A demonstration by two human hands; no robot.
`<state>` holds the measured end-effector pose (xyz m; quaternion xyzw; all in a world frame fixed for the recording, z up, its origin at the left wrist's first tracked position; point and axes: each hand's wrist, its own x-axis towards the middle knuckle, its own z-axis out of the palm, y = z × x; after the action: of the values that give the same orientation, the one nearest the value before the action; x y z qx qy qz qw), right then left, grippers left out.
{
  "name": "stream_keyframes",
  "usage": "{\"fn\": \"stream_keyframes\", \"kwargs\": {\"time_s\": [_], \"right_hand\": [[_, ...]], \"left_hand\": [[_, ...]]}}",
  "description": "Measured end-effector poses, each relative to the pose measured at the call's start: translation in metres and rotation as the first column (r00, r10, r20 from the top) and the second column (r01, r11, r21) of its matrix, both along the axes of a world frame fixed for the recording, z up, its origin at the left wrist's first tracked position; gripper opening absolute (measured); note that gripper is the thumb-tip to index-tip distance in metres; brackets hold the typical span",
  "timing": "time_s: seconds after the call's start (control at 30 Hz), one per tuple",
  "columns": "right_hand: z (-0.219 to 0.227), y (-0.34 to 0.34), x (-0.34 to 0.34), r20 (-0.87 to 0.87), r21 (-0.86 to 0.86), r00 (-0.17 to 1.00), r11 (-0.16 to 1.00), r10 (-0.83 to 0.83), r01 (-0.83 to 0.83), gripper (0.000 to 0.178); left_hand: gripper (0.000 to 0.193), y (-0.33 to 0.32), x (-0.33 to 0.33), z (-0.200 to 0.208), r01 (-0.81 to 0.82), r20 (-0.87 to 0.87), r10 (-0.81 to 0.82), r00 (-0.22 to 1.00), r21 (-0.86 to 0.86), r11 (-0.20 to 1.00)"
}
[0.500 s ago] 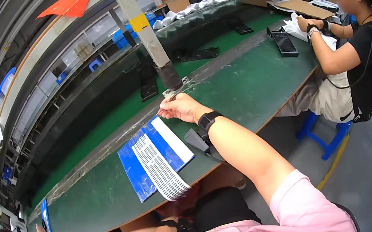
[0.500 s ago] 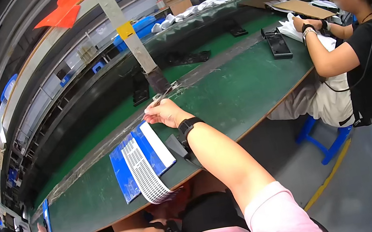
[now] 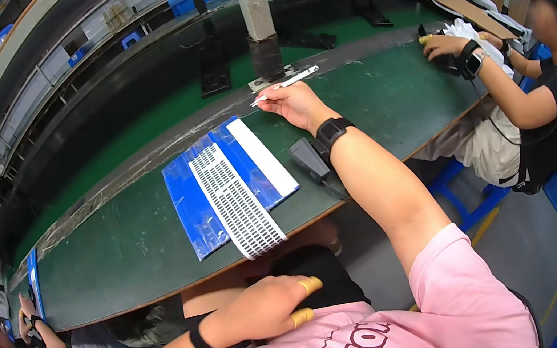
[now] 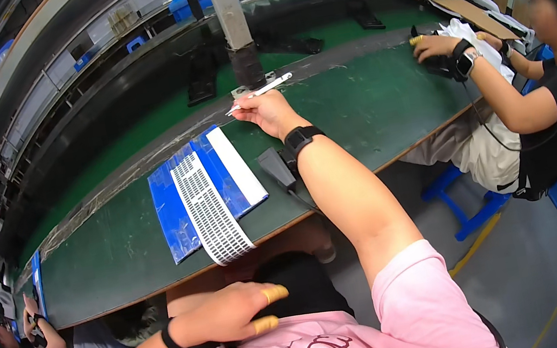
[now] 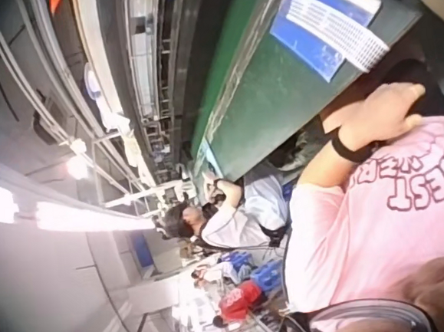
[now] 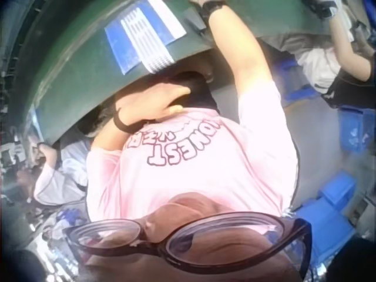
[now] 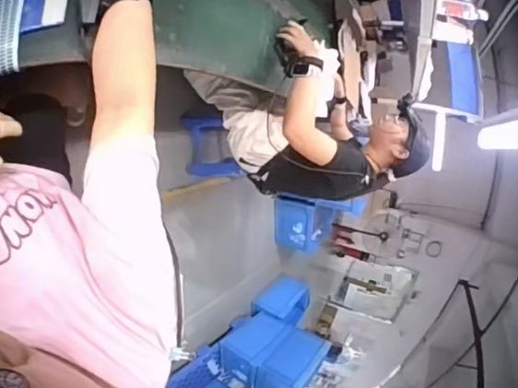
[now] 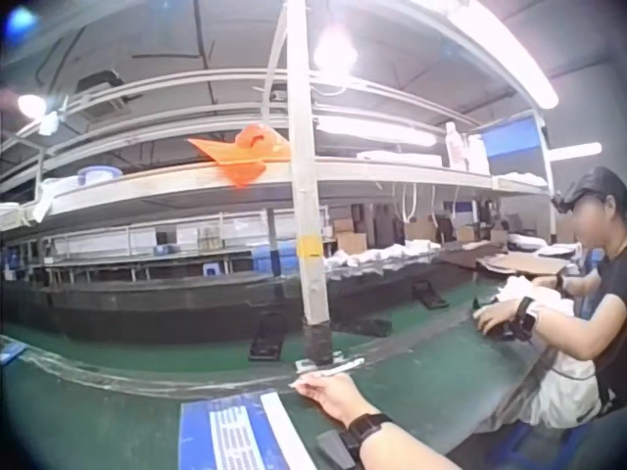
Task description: Manually assemble and inspect components inside a black plastic electronics housing on an assembly line belt.
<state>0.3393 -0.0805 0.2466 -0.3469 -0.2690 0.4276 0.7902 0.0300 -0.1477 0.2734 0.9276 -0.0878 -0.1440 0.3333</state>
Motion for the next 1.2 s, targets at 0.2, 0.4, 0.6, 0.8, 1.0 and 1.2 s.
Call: {"fn": "stream_keyframes", "kwargs": {"time_s": [0.2,0.4,0.6,0.8,1.0,1.2], "right_hand": [[-0.005,-0.010,0.010,0.059,-0.041,0.998,0.999,-0.024,0.026,0.015],[-0.007,-0.010,0.001,0.083,-0.040,0.993,0.995,-0.087,0.091,0.019],[-0.012,-0.012,0.007,0.069,-0.141,0.995,0.986,-0.077,0.086,0.023],[-0.006,-0.010,0.017,0.064,-0.147,0.998,0.989,-0.024,0.033,0.028],[-0.009,-0.010,0.018,0.052,-0.122,0.999,0.992,-0.005,0.012,0.031],[0.000,-0.006,0.009,0.013,-0.187,0.992,0.974,-0.124,0.124,0.011]], "left_hand": [[0.038,0.081,-0.030,0.096,-0.215,0.300,0.282,0.911,-0.239,0.947],[0.020,0.232,-0.061,0.050,-0.516,-0.150,0.842,0.518,-0.840,0.167],[0.019,0.316,-0.067,-0.034,-0.272,-0.383,0.841,0.382,-0.917,-0.293],[0.022,0.308,-0.062,-0.021,-0.381,-0.229,0.847,0.479,-0.924,-0.034],[0.023,0.302,-0.054,-0.016,-0.487,-0.171,0.851,0.496,-0.867,0.109],[0.024,0.295,-0.053,-0.016,-0.520,-0.151,0.884,0.443,-0.846,0.117]]}}
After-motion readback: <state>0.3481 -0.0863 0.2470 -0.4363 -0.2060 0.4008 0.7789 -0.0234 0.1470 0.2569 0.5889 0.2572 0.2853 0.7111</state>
